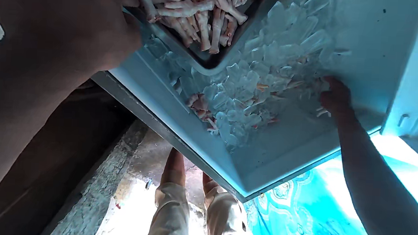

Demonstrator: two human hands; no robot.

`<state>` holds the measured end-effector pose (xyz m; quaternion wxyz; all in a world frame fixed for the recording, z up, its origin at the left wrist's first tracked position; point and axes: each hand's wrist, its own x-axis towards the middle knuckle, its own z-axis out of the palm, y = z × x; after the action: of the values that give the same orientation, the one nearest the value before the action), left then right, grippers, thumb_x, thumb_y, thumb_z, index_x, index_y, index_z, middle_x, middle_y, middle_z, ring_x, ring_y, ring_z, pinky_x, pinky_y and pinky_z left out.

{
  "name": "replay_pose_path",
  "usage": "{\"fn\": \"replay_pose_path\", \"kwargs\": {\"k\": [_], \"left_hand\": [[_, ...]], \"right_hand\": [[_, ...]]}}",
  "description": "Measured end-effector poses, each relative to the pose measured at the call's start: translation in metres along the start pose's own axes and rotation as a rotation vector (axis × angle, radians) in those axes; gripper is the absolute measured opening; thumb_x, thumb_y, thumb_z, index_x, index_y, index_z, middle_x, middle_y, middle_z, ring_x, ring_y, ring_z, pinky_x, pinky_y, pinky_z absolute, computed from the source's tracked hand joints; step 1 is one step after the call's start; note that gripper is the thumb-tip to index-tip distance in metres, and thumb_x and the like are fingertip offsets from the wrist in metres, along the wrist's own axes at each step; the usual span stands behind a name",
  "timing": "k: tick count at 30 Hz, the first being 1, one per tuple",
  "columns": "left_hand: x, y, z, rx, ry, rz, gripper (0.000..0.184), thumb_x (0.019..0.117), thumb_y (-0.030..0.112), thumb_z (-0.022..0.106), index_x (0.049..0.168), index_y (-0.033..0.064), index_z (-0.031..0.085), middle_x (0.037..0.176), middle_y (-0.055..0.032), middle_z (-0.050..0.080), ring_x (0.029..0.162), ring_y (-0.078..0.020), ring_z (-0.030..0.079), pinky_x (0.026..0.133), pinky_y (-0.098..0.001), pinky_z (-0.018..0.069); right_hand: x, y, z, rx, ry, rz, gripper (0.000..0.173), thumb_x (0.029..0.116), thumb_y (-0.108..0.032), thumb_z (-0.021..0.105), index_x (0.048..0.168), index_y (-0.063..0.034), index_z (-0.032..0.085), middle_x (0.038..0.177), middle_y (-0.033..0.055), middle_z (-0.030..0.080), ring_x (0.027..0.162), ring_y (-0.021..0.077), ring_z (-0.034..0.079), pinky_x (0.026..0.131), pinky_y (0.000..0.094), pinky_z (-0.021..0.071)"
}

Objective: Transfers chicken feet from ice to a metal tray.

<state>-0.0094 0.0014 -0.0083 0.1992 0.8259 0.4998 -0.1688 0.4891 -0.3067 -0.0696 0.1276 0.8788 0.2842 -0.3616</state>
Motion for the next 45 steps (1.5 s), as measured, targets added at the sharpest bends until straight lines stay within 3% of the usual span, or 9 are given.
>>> {"fn": "replay_pose_path", "kwargs": {"k": [7,15,19,20,23,28,31,42,45], "left_hand": [[0.046,-0.087,0.076,0.081,0.114,0.085,0.026,0.0934,0.055,0.05,0.082,0.0326,0.055,0.075,0.0017,0.056,0.068,-0.0149,0.059,0.047,-0.0485,0.0407],[0.042,-0.084,0.074,0.05,0.141,0.1,0.028,0.0933,0.055,0.051,0.09,0.0282,0.059,0.083,-0.0063,0.06,0.077,-0.0271,0.064,0.052,-0.0594,0.0416],[0.041,-0.082,0.073,0.036,0.134,0.079,0.021,0.0929,0.055,0.052,0.092,0.0353,0.059,0.085,0.002,0.059,0.078,-0.0148,0.062,0.055,-0.0512,0.0455],[0.043,-0.08,0.071,0.021,0.116,0.076,0.02,0.0927,0.055,0.052,0.093,0.0356,0.059,0.086,0.0021,0.06,0.079,-0.0152,0.063,0.056,-0.0527,0.046],[0.04,-0.077,0.067,0.015,0.11,0.106,0.022,0.0965,0.053,0.048,0.101,0.0388,0.065,0.094,0.0009,0.066,0.086,-0.0204,0.067,0.062,-0.0582,0.0476],[0.003,-0.003,0.007,-0.074,-0.009,-0.012,0.03,0.1015,0.026,0.047,0.117,0.0129,0.07,0.105,-0.03,0.066,0.097,-0.0538,0.062,0.073,-0.0773,0.0415],[-0.001,0.007,-0.007,-0.019,-0.004,-0.026,0.028,0.1008,0.025,0.048,0.111,0.0105,0.07,0.099,-0.0295,0.065,0.092,-0.0533,0.062,0.07,-0.074,0.041],[-0.001,0.012,-0.018,0.186,-0.004,0.083,0.038,0.1008,0.021,0.045,0.131,0.018,0.069,0.111,-0.0235,0.071,0.107,-0.0492,0.064,0.091,-0.0719,0.0388],[-0.003,0.016,-0.021,0.211,-0.035,0.076,0.039,0.101,0.02,0.048,0.134,0.0211,0.067,0.112,-0.021,0.072,0.108,-0.0467,0.065,0.094,-0.0698,0.0389]], "right_hand": [[0.041,-0.001,0.033,0.081,0.031,0.086,0.051,0.0987,-0.009,0.064,0.145,0.0024,0.048,0.143,0.0306,0.054,0.124,0.0486,0.058,0.101,0.0681,0.0461],[0.02,0.0,0.036,0.27,-0.093,0.391,0.06,0.105,-0.049,0.051,0.138,0.0003,0.054,0.111,0.0255,0.062,0.086,0.0337,0.062,0.079,0.0552,0.0533],[0.013,-0.025,0.047,0.368,-0.07,0.427,0.075,0.0944,-0.071,0.055,0.136,-0.0079,0.059,0.106,0.0161,0.065,0.08,0.0223,0.061,0.074,0.0452,0.0533],[0.011,-0.03,0.053,0.294,-0.035,0.359,0.069,0.0942,-0.07,0.055,0.128,-0.0109,0.066,0.095,0.0112,0.065,0.072,0.0181,0.059,0.065,0.0395,0.0518],[0.01,-0.047,0.067,0.385,-0.027,0.38,0.078,0.0936,-0.057,0.068,0.144,0.0002,0.051,0.141,0.029,0.054,0.125,0.0439,0.057,0.098,0.0631,0.0497],[0.007,-0.051,0.083,0.861,0.051,0.518,0.082,0.0901,-0.042,0.077,0.154,-0.0081,0.039,0.153,0.0178,0.045,0.135,0.0335,0.05,0.102,0.0533,0.0506],[0.01,-0.064,0.086,0.961,0.061,0.512,0.066,0.0972,-0.033,0.069,0.152,-0.0082,0.041,0.152,0.0148,0.047,0.136,0.0296,0.049,0.104,0.0505,0.0478],[-0.016,-0.082,0.085,0.485,0.418,0.212,0.043,0.0931,-0.015,0.068,0.133,0.0014,0.061,0.13,0.0274,0.061,0.12,0.0397,0.061,0.1,0.0559,0.0503],[-0.039,-0.077,0.059,0.638,0.389,0.16,0.044,0.0904,-0.009,0.067,0.133,0.0,0.059,0.107,0.0189,0.067,0.081,0.0277,0.069,0.071,0.0485,0.0612]]}}
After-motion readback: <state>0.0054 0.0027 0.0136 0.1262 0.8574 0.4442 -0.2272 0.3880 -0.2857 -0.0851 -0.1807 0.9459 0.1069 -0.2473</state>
